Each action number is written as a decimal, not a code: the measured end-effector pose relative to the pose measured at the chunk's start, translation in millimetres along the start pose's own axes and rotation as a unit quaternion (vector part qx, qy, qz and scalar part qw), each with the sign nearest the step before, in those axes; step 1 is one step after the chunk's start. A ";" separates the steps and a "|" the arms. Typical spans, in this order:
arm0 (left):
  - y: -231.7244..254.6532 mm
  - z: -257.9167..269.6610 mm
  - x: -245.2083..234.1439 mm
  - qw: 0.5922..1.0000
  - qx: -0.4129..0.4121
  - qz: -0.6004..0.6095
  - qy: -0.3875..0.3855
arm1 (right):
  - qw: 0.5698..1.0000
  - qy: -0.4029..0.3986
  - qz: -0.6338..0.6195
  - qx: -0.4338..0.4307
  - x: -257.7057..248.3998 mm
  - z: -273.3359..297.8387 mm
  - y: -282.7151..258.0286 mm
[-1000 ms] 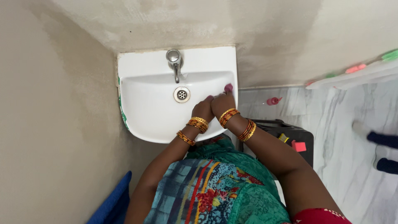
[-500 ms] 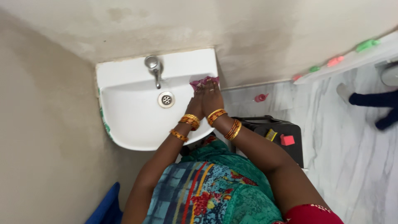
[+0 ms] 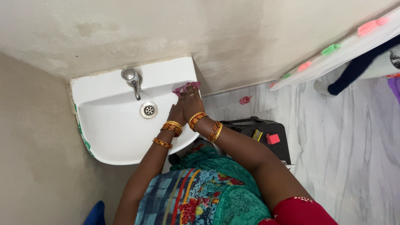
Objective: The person scrubs a white wall-mounted sink using a purple cloth. They wipe the basin, the faucet, and the surrounding edges repeatedly. The person rinses the cloth under the running tap multiple times to clean it before continuing to wipe the sink surfaces.
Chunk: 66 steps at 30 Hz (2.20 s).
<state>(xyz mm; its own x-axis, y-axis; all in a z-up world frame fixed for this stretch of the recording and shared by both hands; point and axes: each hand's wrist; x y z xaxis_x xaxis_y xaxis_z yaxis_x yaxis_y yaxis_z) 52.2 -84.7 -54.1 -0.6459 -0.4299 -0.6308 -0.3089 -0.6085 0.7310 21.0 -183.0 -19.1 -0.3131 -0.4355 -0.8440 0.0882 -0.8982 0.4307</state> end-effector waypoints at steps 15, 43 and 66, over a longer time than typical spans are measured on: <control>9.5 9.1 -11.6 0.995 -0.077 -0.052 -0.020 | 0.997 0.032 -0.068 -0.028 21.5 -20.7 -3.9; 0.5 63.0 2.7 0.987 -0.049 -0.108 -0.107 | 0.989 0.014 -0.055 -0.139 11.4 68.1 -5.2; -0.9 122.9 -32.6 0.971 -0.051 -0.156 -0.177 | 0.963 -0.013 -0.182 -0.200 -23.5 114.3 -31.7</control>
<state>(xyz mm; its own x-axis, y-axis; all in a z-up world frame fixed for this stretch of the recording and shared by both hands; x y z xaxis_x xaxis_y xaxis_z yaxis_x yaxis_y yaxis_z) -12.3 11.9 -2.2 -0.7369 0.0300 -0.6753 -0.4680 -0.7435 0.4777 -82.5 -137.4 23.6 -0.4154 -0.0905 -0.9051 0.3242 -0.9444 -0.0543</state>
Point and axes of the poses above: each hand's wrist, its own z-axis away from the middle knuckle, its own x-axis out of the palm, y = z × x, and after that the axes turned 6 degrees about z, right-handed
